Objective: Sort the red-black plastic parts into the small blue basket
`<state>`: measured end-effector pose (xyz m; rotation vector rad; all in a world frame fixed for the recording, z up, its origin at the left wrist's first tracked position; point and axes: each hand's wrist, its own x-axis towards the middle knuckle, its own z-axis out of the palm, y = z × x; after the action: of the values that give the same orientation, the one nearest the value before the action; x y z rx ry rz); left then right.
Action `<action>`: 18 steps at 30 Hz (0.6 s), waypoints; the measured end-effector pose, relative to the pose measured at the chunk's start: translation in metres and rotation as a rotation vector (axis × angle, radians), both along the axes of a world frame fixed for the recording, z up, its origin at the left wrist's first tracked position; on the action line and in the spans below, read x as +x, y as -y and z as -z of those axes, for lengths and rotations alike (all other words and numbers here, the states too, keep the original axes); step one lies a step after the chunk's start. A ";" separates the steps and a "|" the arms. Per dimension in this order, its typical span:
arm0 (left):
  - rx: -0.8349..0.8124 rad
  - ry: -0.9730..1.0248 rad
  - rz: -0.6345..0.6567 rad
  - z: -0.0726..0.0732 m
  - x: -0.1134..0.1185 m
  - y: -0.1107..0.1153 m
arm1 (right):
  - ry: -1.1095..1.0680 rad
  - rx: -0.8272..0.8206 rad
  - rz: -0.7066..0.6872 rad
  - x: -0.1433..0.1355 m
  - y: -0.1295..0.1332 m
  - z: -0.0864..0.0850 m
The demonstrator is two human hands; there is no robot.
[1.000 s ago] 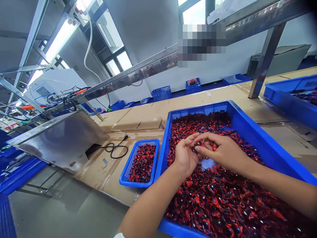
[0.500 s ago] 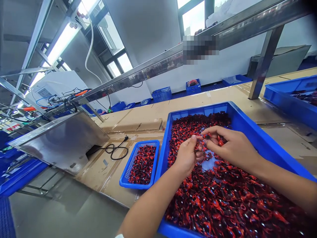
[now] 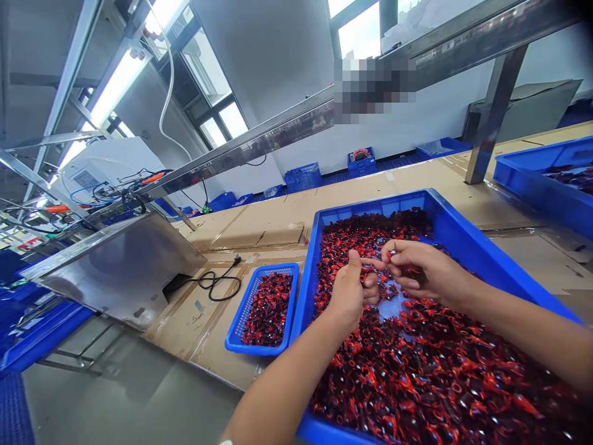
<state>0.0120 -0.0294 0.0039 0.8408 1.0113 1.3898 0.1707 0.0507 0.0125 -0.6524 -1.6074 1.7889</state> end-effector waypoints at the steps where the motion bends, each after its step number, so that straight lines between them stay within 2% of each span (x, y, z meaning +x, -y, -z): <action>1: -0.003 0.002 -0.002 0.000 0.000 0.000 | 0.013 0.024 0.000 -0.001 0.001 0.001; 3: -0.007 -0.012 -0.006 0.000 0.000 -0.001 | 0.038 0.098 0.020 -0.001 0.003 0.002; 4: -0.006 -0.025 -0.011 0.000 -0.001 -0.001 | 0.061 0.189 0.055 -0.001 0.005 0.001; 8: -0.026 -0.061 -0.049 -0.001 -0.004 -0.002 | 0.220 0.734 0.282 0.000 0.012 -0.005; 9: -0.036 -0.060 -0.049 -0.001 -0.005 -0.003 | 0.246 0.816 0.313 0.000 0.014 -0.006; 11: -0.055 -0.054 -0.030 -0.002 -0.005 -0.002 | 0.249 0.855 0.326 -0.001 0.015 -0.008; 13: -0.059 -0.086 -0.023 -0.002 -0.005 -0.001 | 0.229 0.798 0.320 -0.002 0.015 -0.006; 14: -0.042 -0.135 -0.036 -0.002 -0.004 0.000 | 0.214 0.710 0.313 -0.003 0.014 -0.005; 18: 0.143 -0.527 -0.139 -0.005 -0.001 0.007 | 0.063 0.044 0.162 -0.002 0.006 -0.001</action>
<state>0.0110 -0.0367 0.0093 1.3071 1.4010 1.3993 0.1687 0.0444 0.0131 -0.8021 -1.5829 1.6266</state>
